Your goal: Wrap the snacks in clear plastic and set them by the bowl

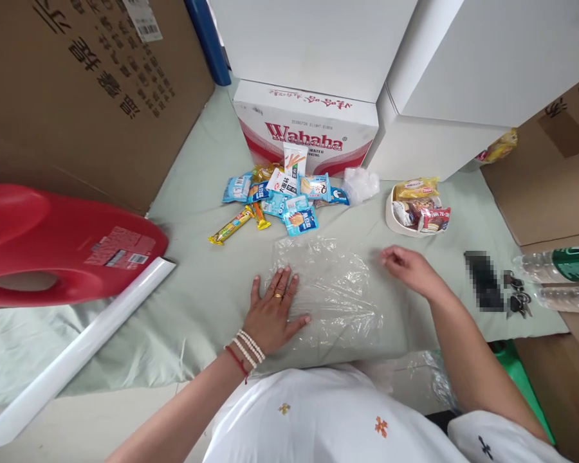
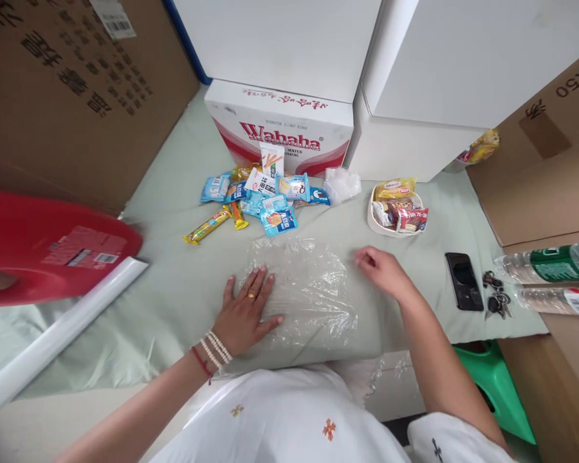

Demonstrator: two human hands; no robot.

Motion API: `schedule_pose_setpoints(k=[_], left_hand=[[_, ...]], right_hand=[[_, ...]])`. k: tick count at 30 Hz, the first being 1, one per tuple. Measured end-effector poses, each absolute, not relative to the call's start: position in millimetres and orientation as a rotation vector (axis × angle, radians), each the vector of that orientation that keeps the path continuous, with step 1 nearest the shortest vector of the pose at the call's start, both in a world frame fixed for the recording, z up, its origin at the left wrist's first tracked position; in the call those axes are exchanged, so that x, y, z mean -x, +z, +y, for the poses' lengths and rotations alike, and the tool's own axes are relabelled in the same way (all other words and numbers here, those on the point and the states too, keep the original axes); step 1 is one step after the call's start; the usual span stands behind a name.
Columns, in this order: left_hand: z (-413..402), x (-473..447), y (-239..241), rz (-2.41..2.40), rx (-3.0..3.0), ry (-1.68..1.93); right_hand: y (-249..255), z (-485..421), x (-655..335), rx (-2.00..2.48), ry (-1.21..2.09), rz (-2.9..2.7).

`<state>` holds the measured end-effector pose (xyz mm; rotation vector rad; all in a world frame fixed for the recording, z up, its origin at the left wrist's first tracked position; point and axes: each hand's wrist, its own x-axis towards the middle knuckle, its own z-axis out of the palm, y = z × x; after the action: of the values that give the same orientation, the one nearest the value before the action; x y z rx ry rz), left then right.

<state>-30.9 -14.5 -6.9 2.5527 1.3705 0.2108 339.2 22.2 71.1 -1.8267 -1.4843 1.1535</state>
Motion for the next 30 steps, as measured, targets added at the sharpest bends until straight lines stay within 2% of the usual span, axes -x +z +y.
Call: schedule_pose_setpoints(k=[3,6,9,12,16,21,27,30], left_hand=[[-15,31,-6,1.371,-2.574,0.209],[-15,31,-5,1.382,-2.585,0.199],[-15,30,-5,1.399,-2.578,0.203],[-16,29,-6,1.405,-2.553,0.220],[-16,29,-5,1.396,-2.520,0.242],[-16,29,-5,1.376,-2.501,0.255],[-15,30,-9,1.381,-2.512,0.249],[-15,29,-10,1.391,-2.529,0.219]], right_hand=[[80,101,-299,1.746,0.750,-1.829],[76,182,-250,1.734,0.385,-1.880],[68,242,-217,1.866,0.415,-1.925],[69,262,-211,1.958,0.512,-2.002],[90,218,-229,1.895,0.397,-1.961],[95,99,-241,1.555,0.252,-2.086],[50,-8,-234,1.579,0.698,-2.385],[44,-22,-238,1.467,0.759,-2.508]])
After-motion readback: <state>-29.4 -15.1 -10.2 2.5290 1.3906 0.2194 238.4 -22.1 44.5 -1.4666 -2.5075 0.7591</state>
